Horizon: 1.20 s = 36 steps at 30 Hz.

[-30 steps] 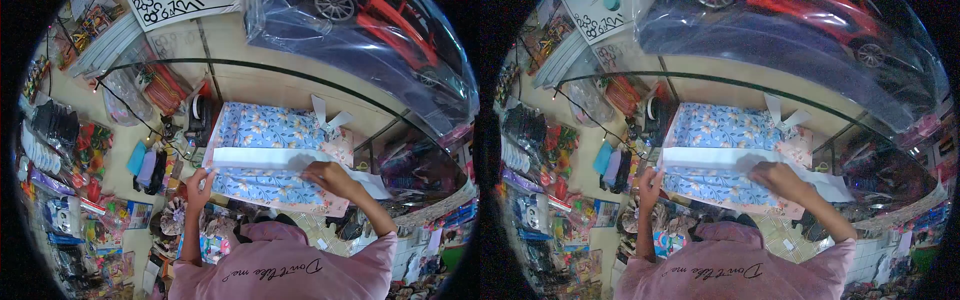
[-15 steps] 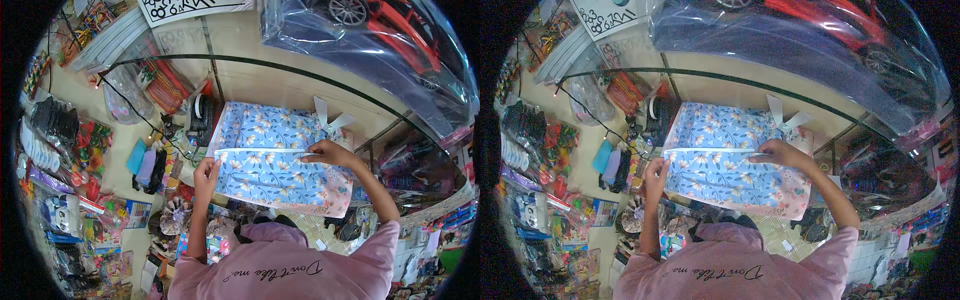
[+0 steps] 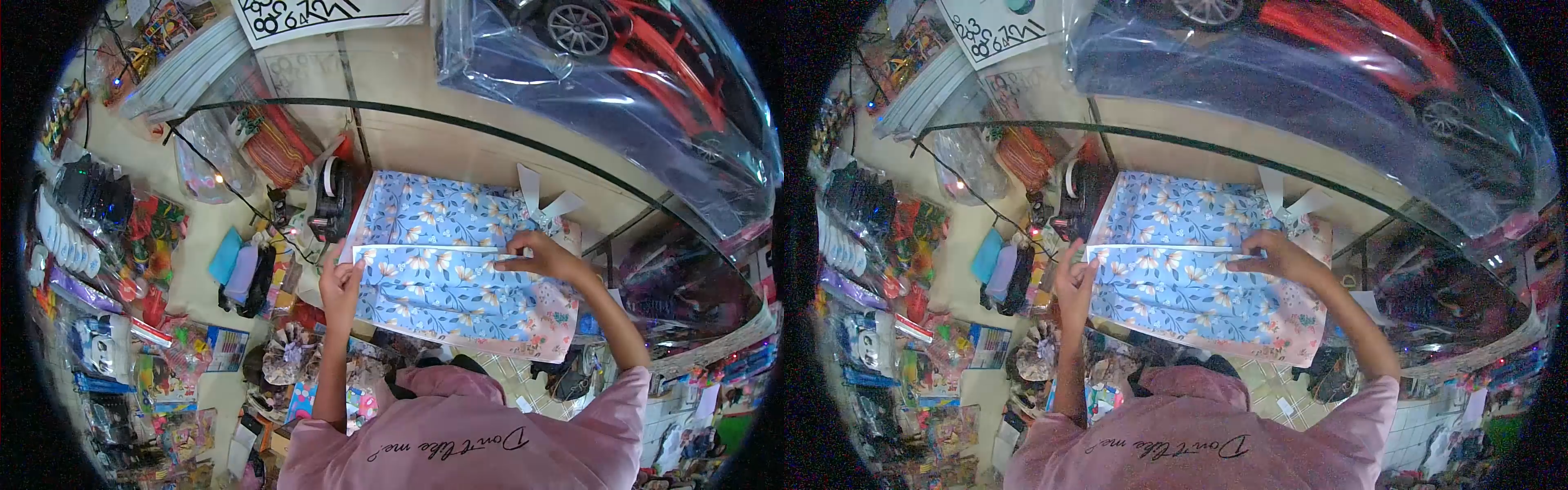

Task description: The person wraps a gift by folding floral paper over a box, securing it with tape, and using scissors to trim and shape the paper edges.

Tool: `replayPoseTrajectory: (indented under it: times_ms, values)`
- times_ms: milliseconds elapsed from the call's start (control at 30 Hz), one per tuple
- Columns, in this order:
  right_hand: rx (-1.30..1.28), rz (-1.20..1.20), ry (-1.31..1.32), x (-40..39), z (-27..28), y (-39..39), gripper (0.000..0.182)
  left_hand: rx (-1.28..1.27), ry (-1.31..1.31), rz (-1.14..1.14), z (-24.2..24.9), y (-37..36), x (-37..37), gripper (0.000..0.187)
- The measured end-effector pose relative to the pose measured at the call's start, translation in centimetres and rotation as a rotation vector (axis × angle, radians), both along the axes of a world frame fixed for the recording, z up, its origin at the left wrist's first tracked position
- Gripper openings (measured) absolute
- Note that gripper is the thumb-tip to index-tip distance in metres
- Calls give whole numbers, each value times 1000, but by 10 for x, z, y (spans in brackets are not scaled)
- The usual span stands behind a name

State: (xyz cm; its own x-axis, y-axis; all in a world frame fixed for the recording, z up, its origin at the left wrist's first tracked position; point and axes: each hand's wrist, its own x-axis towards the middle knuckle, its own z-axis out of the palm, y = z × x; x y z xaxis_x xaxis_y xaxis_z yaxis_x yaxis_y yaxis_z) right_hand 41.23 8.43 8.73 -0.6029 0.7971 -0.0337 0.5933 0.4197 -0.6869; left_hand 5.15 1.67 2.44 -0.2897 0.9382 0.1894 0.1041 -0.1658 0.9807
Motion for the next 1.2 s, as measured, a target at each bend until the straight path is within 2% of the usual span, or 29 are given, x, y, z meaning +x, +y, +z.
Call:
replayPoseTrajectory:
  times_ms: [67, 133, 200, 400, 500, 600, 667, 800, 1000, 1100, 1200]
  values:
    - [281, 45, 112, -4, 1, -2, 27, -5, 15, -14, -14, 3, -4, 29]
    - [313, 73, 172, -5, 3, -1, 28, -7, 4, -17, -14, 3, -3, 24]
    - [102, 83, 177, 2, 3, 6, 28, -3, -31, -11, -10, 2, -1, 20]
    - [110, 124, 79, 5, -2, 16, 27, -3, 68, -34, -16, 6, -6, 22]
    - [0, 28, 0, 0, -4, 19, 33, -18, 50, -59, -9, 5, -6, 22]
    - [-69, 14, -48, -2, -1, 26, 38, 80, 102, -16, -6, 9, -3, 25]
    - [-45, 36, -43, -2, -2, 28, 39, 63, 158, -31, -12, 13, -10, 28]
    - [21, 58, -66, -4, 0, 29, 38, 20, 243, -73, 9, 12, -7, 33]
    - [50, 58, -161, -8, 1, 32, 38, 67, 507, -144, 26, 18, -17, 34]
    - [-10, 43, -192, -7, -1, 36, 38, 239, 712, -46, 30, 26, -24, 37]
    - [29, 88, -176, -6, -6, 41, 38, 334, 790, 84, 77, 22, 5, 37]
